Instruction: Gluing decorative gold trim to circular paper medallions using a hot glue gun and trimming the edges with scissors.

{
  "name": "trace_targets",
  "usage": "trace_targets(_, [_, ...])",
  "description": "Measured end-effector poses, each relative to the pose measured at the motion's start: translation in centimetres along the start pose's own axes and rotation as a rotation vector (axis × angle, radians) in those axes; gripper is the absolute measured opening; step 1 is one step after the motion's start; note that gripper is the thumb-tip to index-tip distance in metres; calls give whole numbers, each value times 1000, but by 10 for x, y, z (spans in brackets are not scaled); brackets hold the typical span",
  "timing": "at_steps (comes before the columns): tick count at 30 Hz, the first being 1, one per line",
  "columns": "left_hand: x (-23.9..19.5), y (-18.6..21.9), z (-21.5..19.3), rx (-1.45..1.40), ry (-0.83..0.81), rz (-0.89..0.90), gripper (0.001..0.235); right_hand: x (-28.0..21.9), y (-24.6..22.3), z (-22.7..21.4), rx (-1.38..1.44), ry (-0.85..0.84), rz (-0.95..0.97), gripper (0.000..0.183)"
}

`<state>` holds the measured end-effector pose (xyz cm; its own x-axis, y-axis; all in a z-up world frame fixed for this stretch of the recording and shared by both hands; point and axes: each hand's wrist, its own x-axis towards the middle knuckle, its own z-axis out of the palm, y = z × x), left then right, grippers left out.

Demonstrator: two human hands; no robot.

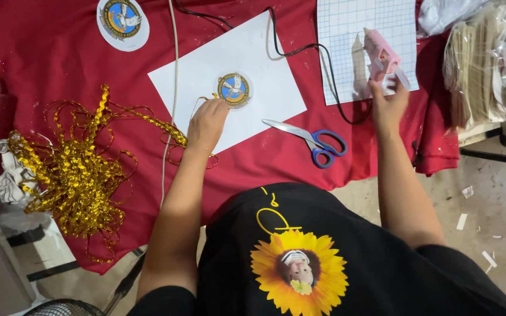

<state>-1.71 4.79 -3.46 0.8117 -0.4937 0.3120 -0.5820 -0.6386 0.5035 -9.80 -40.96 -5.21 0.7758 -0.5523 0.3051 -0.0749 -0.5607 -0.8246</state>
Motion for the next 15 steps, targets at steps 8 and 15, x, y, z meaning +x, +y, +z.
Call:
trace_targets(8, [0, 4, -2, -44, -30, -65, 16, 46, 62, 21, 112, -167, 166, 26])
trace_targets(15, [-4, 4, 4, -77, 26, -68, 17, 63, -3, -14, -33, -366, 274, 34])
